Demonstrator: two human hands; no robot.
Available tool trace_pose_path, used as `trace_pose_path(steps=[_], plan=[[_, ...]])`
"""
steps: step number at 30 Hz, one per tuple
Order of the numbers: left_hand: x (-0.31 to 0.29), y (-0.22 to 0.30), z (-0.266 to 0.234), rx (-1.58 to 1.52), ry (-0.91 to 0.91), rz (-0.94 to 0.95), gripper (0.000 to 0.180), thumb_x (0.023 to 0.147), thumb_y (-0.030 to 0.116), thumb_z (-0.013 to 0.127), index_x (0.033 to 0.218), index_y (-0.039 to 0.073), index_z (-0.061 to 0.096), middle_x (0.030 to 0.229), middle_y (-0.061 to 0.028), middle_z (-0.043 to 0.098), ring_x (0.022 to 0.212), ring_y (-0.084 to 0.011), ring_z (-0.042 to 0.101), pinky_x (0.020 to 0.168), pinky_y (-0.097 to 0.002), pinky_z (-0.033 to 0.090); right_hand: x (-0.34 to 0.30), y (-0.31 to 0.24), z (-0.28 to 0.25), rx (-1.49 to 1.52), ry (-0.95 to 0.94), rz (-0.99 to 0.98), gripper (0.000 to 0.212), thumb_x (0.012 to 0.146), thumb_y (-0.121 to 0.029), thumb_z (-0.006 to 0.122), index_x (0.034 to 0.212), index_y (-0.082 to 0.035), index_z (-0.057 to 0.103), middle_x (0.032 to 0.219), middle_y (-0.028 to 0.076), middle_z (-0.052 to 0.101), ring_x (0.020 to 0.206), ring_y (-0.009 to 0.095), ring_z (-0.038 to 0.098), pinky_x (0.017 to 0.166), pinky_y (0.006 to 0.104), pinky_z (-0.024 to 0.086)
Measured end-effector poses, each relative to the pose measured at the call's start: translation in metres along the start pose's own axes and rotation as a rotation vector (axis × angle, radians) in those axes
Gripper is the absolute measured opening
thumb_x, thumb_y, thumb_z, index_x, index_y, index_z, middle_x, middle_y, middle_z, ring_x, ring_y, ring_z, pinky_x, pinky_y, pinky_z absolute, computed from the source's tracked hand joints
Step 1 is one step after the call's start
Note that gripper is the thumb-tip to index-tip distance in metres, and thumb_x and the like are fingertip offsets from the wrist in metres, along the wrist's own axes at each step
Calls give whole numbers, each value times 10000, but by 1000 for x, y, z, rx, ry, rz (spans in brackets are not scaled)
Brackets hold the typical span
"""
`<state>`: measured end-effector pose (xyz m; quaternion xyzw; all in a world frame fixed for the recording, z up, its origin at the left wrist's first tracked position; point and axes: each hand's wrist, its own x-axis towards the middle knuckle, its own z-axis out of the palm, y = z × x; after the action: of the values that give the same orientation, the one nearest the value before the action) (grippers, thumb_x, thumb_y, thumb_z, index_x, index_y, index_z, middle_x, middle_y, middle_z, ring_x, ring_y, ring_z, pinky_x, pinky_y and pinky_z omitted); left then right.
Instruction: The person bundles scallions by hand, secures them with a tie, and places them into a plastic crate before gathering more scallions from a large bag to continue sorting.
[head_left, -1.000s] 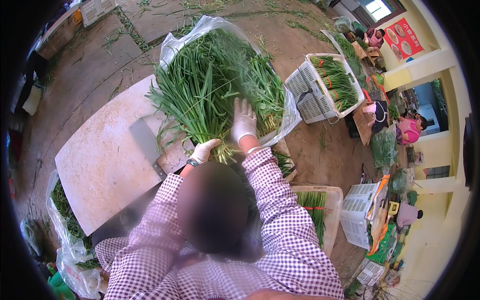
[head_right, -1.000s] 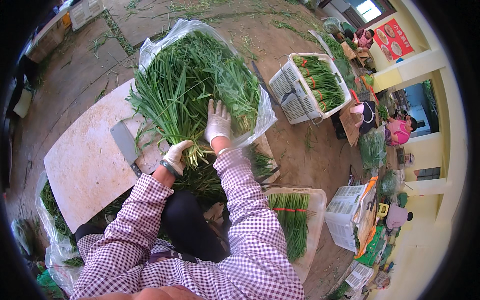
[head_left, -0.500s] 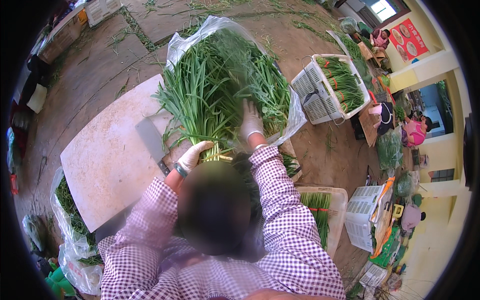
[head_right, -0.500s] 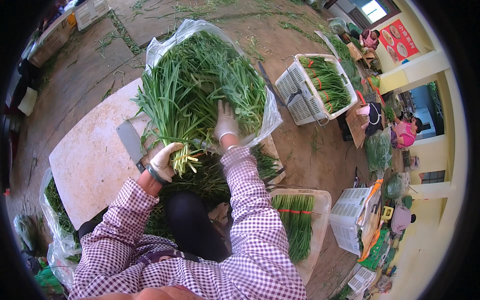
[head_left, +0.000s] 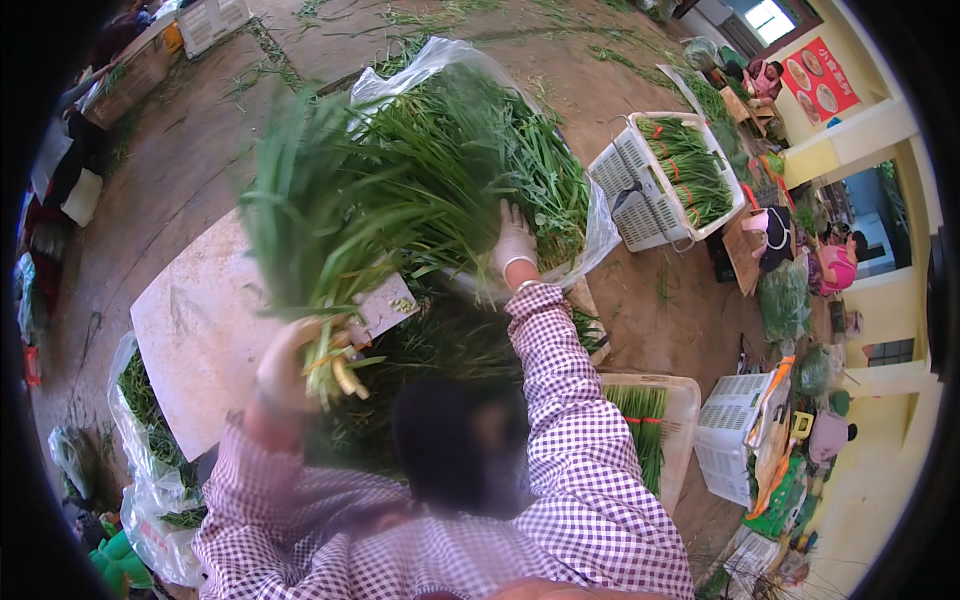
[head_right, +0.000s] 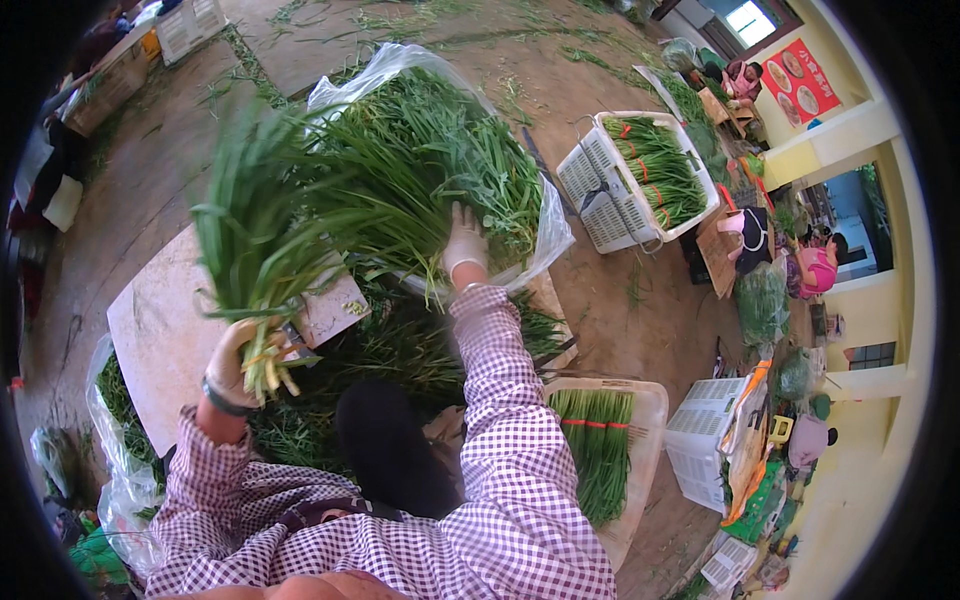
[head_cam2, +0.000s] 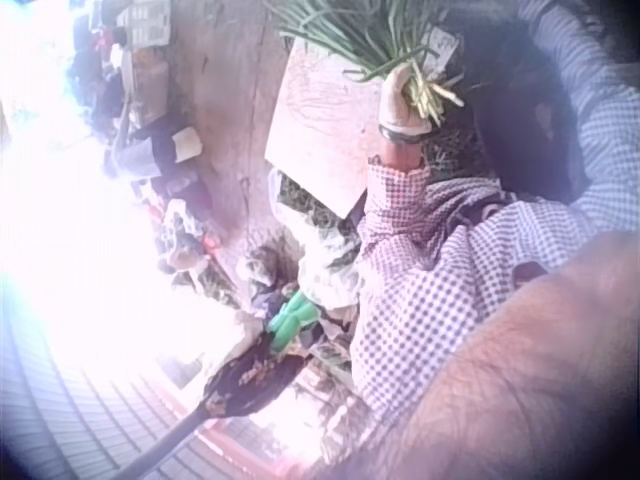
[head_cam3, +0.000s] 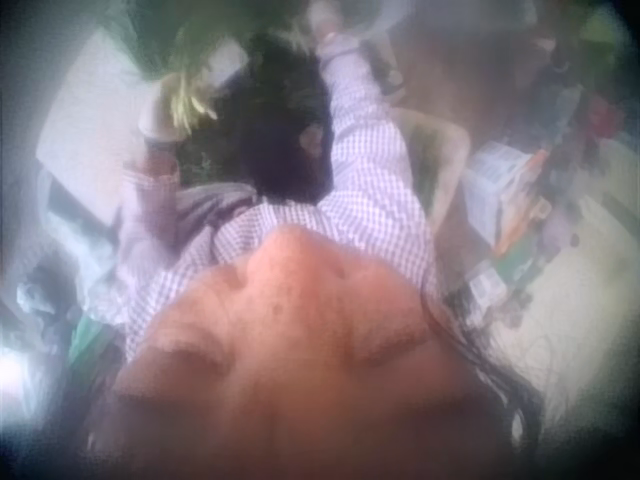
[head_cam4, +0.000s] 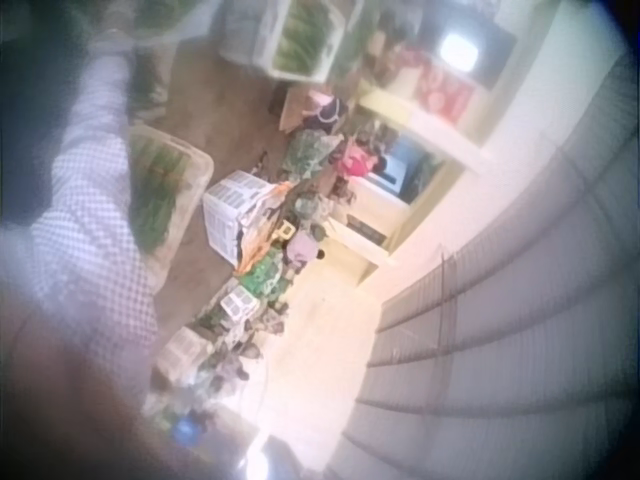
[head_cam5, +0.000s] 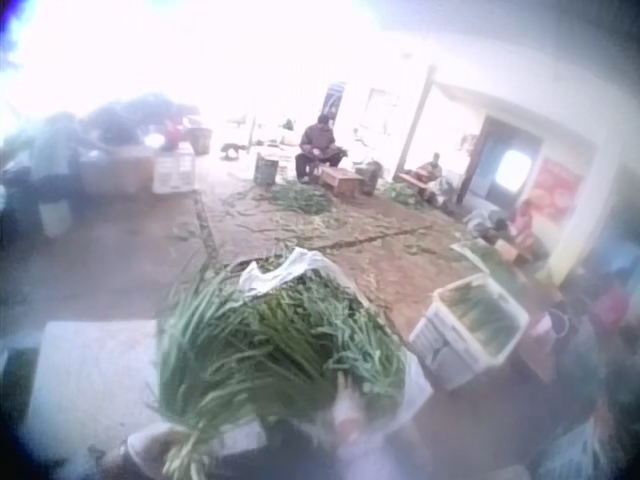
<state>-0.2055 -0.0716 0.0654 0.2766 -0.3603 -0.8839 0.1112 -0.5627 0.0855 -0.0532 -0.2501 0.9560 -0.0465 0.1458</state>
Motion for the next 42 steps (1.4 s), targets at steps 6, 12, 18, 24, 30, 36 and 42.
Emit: trace_pose_path(steps=[6,12,18,24,30,36,42], plan=[[-60,-5,-75,-249,251,98,333,861,218,594,1104,-7,558,885,-105,623,737,-217,632,590,-311,575,-5,-9,-4,6,-7,18,1045,709,-88,731,1505,-197,63,1564,74,138,1411,265,227,1114,433,291],[-70,-78,-129,-460,286,-184,240,861,153,592,1053,9,592,892,-105,662,774,-279,662,679,-512,581,-2,-8,3,-131,92,8,955,753,-95,674,1503,-148,85,1548,96,194,1400,250,260,1103,399,305],[-97,-78,-131,-573,307,-151,168,823,109,646,973,36,631,895,-89,677,771,-247,663,713,-503,577,-55,-33,-69,-223,164,-140,716,730,-232,754,1348,-119,412,1403,102,426,1303,262,392,1027,397,377],[-105,-76,-139,-585,186,-157,218,831,107,629,1027,13,629,946,-113,683,804,-266,668,737,-459,576,-49,10,-105,-431,469,216,411,808,-392,657,1133,-147,595,1170,111,601,1097,297,564,901,450,440],[-103,-82,-136,-430,362,-80,224,937,181,425,991,1,548,802,-127,594,701,-296,611,656,-437,551,-34,23,-132,-174,208,205,332,885,-313,481,997,-85,693,1100,183,645,1060,368,602,873,460,483],[-109,-95,-161,-444,378,-85,253,911,234,478,1001,40,613,831,-105,650,708,-300,635,622,-422,544,-63,-28,-274,-155,506,40,346,867,-326,484,977,-77,698,984,187,671,903,367,655,757,445,521],[-100,-116,-211,-522,2,-166,310,899,272,540,1060,15,605,954,-167,669,851,-436,649,666,-478,570,-124,-60,-257,368,601,-206,256,957,-228,492,887,-58,670,583,51,567,509,141,537,485,305,402]])
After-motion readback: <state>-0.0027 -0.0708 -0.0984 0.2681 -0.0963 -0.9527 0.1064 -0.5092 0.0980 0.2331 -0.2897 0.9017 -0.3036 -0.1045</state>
